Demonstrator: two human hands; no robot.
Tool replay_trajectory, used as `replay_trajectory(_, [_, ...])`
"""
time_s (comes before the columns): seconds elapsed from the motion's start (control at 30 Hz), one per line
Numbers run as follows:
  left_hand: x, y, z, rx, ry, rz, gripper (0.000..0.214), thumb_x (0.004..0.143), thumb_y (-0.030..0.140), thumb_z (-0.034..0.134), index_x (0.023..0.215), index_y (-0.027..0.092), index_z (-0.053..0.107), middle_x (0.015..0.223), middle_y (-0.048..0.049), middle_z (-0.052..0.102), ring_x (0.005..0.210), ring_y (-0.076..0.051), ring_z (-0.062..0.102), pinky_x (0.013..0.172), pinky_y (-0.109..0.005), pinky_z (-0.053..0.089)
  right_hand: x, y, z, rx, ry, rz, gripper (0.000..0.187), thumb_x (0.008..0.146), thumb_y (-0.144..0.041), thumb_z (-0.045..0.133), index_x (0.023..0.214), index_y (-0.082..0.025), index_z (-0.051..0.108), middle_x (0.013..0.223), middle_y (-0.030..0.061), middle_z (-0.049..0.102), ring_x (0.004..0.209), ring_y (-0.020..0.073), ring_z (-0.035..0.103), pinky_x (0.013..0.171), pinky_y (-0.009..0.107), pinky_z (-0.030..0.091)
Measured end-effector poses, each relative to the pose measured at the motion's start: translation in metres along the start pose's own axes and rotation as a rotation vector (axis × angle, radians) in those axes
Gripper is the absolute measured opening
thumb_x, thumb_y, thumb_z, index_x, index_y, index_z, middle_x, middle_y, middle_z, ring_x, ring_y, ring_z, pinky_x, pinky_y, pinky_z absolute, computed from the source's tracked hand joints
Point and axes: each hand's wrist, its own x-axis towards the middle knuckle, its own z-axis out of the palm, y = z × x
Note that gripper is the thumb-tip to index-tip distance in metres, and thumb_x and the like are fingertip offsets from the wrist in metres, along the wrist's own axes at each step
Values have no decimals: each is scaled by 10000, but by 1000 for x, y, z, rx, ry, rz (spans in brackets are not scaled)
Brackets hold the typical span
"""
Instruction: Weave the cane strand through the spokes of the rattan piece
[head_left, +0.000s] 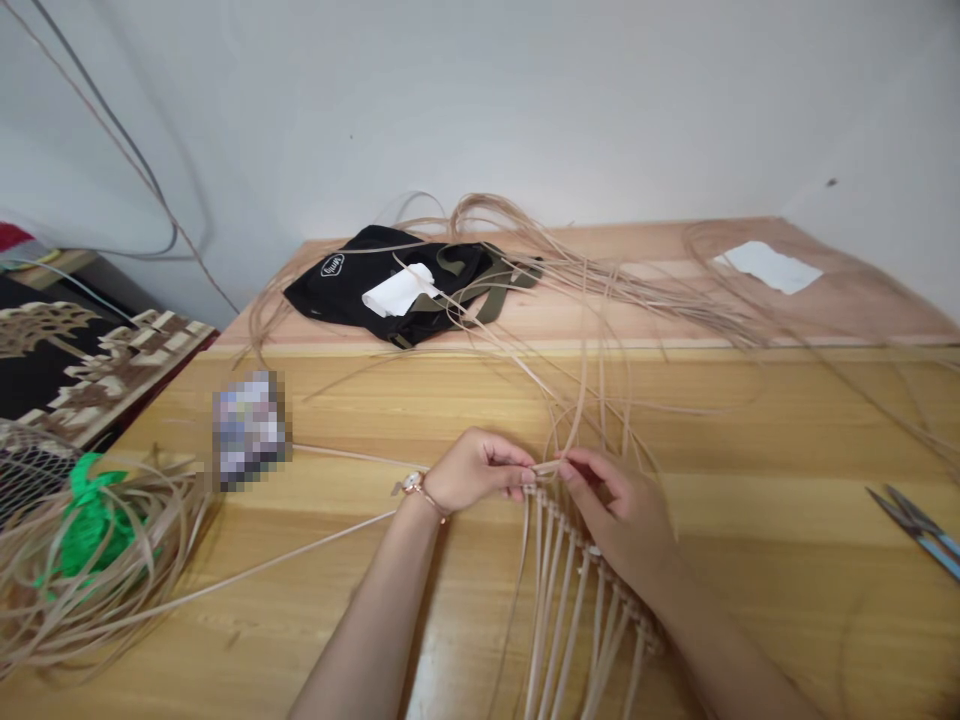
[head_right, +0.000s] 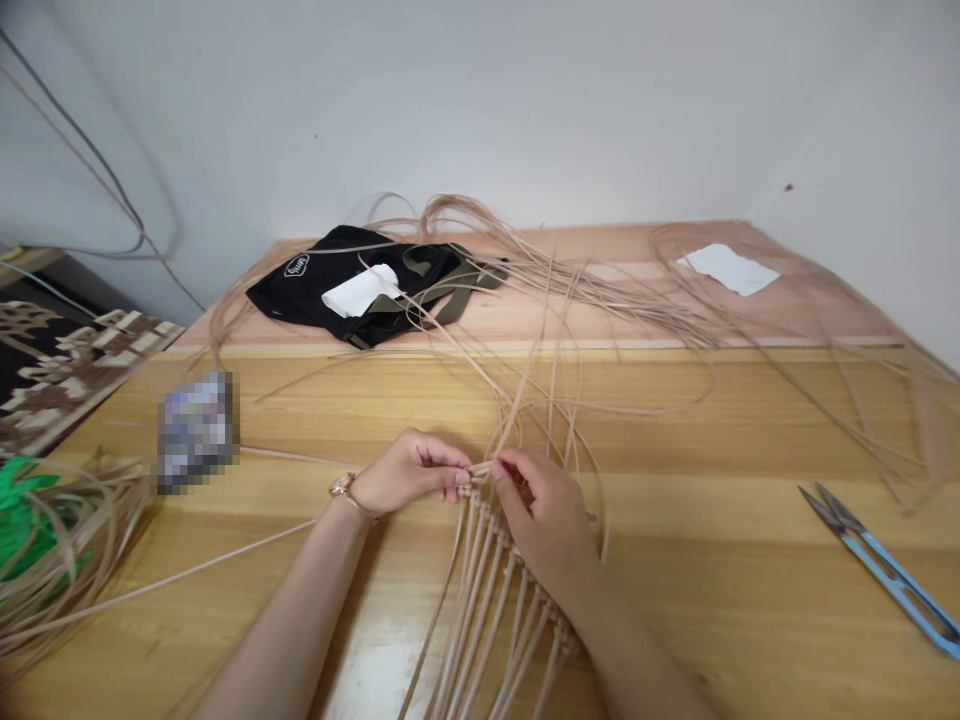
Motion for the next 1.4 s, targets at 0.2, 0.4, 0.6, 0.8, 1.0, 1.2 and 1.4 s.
replay_trajectory(0.2, [-1, 0, -1, 2, -9, 3, 268, 623, 326, 671, 752, 92, 651, 620, -39, 625, 513, -76, 536, 503, -178, 413, 0, 0, 0, -7, -6, 8, 190, 818, -316, 450, 847, -205, 601, 812, 15, 655, 706, 146, 593, 579, 227, 426])
replay_trajectory(0.4, [-1, 0, -1, 9, -26, 12, 244, 640, 308, 658, 747, 88, 652, 605, -35, 616, 509, -70, 531, 502, -170, 409, 0, 1, 0, -5, -4, 12, 199, 815, -319, 447, 842, -197, 602, 795, 25, 651, 679, 151, 589, 568, 239, 432])
replay_trajectory(0.6, [-1, 1, 0, 18, -10, 8, 258, 630, 316, 663, 733, 80, 648, 584, -30, 607, 488, -64, 520, 484, -165, 402, -2, 2, 0, 27, -8, 6, 168, 802, -306, 474, 833, -199, 599, 810, 23, 646, 688, 146, 587, 573, 230, 439])
replay_trajectory(0.8, [-1, 2, 1, 18, -4, 12, 301, 605, 359, 675, 722, 83, 651, 560, -22, 602, 472, -64, 512, 466, -164, 384, -1, 1, 0, 78, -16, -36, 139, 759, -227, 502, 854, -191, 597, 814, 23, 647, 684, 141, 585, 606, 233, 449])
replay_trajectory(1.0, [0, 3, 2, 18, 14, 8, 330, 582, 382, 682, 717, 83, 653, 549, -22, 600, 466, -65, 515, 459, -162, 382, 0, 1, 0, 89, -38, -6, 147, 776, -237, 483, 860, -197, 596, 836, 24, 649, 711, 148, 589, 613, 240, 454])
replay_trajectory(1.2, [0, 3, 2, 2, 21, -4, 337, 562, 387, 695, 711, 89, 654, 574, -33, 619, 467, -69, 522, 458, -167, 384, -1, 1, -1, 75, -66, -14, 168, 778, -235, 473, 894, -198, 589, 814, 26, 642, 685, 146, 583, 592, 238, 451])
replay_trajectory(1.4, [0, 4, 2, -8, 15, 2, 338, 557, 390, 696, 700, 88, 650, 553, -20, 606, 461, -64, 516, 461, -164, 387, -2, -1, -2, 59, -97, 8, 187, 762, -250, 487, 912, -200, 588, 695, 8, 613, 568, 126, 552, 500, 218, 421])
